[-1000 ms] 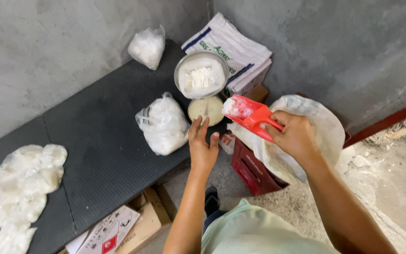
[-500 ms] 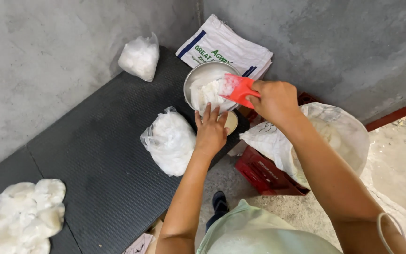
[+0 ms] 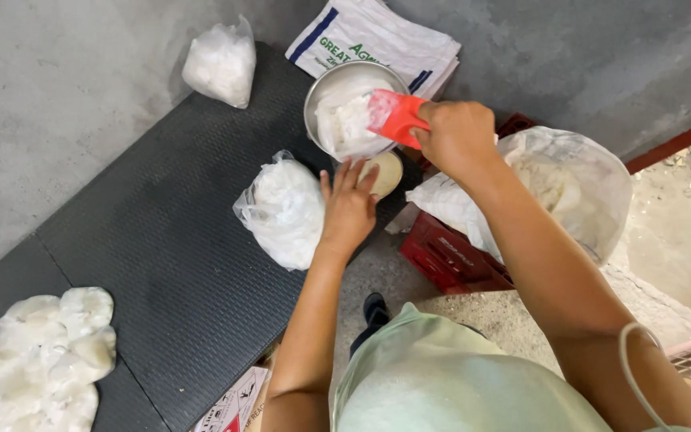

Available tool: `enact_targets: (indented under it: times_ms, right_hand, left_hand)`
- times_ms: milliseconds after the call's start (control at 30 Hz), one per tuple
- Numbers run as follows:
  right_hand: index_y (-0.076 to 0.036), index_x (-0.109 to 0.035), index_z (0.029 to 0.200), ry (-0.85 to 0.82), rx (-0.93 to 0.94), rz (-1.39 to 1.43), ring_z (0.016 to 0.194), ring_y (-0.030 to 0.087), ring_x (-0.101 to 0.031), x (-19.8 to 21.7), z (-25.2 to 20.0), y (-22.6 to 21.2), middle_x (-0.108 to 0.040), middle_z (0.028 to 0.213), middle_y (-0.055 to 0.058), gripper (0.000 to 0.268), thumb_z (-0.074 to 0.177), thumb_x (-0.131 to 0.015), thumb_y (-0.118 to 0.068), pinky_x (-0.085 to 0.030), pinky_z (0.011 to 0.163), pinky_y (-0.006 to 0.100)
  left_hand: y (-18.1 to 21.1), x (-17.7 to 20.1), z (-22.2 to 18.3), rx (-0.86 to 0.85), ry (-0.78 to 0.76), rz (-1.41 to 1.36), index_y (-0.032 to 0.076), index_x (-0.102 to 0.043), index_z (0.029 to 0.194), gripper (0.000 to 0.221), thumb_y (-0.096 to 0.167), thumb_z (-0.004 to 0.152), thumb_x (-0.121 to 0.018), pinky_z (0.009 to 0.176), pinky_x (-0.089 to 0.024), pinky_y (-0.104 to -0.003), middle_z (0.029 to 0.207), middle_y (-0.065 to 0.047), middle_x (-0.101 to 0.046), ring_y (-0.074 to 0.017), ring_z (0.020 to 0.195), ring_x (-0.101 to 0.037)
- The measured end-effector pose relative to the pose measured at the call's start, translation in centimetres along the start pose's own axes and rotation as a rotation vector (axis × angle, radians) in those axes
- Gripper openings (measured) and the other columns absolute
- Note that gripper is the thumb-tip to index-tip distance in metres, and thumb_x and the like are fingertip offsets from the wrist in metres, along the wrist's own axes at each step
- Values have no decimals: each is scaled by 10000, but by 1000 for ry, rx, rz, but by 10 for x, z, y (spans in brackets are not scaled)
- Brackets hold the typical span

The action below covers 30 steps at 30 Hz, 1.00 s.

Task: Bagging zinc sulphate powder into smaller plastic bags using a scoop and a weighing scale.

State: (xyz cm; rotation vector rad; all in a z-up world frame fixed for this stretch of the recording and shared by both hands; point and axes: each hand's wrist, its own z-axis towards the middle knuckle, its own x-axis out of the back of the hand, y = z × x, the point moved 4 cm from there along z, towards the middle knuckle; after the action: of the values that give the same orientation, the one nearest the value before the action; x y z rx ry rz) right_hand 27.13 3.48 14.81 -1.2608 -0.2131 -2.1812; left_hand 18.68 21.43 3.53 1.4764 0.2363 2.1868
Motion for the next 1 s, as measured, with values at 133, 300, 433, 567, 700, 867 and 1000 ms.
enact_targets:
  times_ms: [133,300,433,567,700,867,1000]
  right_hand:
    - [-102,-727,863,-45,-5,-34,733,367,-695,0,-8,15,-715,806,136,203,841,-821,-281,-544,639,491]
    - [-88,-746,917,82,-128,193,737,383,-687,23,-38,39,-708,793,154,184,834,-822,-235,-541,658,483]
    - [-75,-754,964,104,-266,314,691,372,-675,43,-82,71,-691,767,178,262,851,-850,-291,-527,628,454]
    - [-42,-724,908,122,-413,458,605,231,-634,59,-143,109,-679,743,133,240,890,-834,-255,-500,585,373]
    - [-42,-731,901,90,-601,485,582,162,-576,74,-210,144,-674,701,94,208,895,-831,-224,-462,555,339]
    - [-65,-745,911,34,-787,530,606,131,-629,55,-278,177,-727,748,70,200,887,-819,-250,-510,588,303]
    - [-115,-789,991,-194,-883,370,653,221,-704,40,-302,185,-741,752,128,269,862,-796,-351,-557,664,369]
  left_hand:
    - [9,3,-14,23,117,-1,111,-622,1382,541,103,852,-730,1178,-226,-686,1500,-147,-535,-372,1456,-407]
    - [37,-10,-38,133,233,-91,112,-630,1369,510,92,865,-706,1149,-340,-622,1475,-149,-556,-379,1408,-476]
    - [90,-43,-48,130,206,-96,117,-646,1355,508,101,854,-728,1122,-329,-642,1453,-160,-565,-380,1384,-501]
    - [136,-84,-57,76,158,-129,121,-643,1345,519,114,834,-733,1136,-331,-635,1440,-146,-574,-364,1381,-508]
    - [173,-126,-70,11,104,-179,124,-617,1391,548,107,852,-717,1132,-349,-611,1493,-157,-541,-371,1429,-475]
    - [200,-151,-90,64,-1,-187,100,-584,1403,582,128,841,-735,1126,-316,-630,1505,-174,-503,-389,1421,-440]
    - [212,-158,-102,71,-34,-166,99,-583,1409,607,113,817,-719,1144,-311,-621,1526,-179,-490,-380,1431,-438]
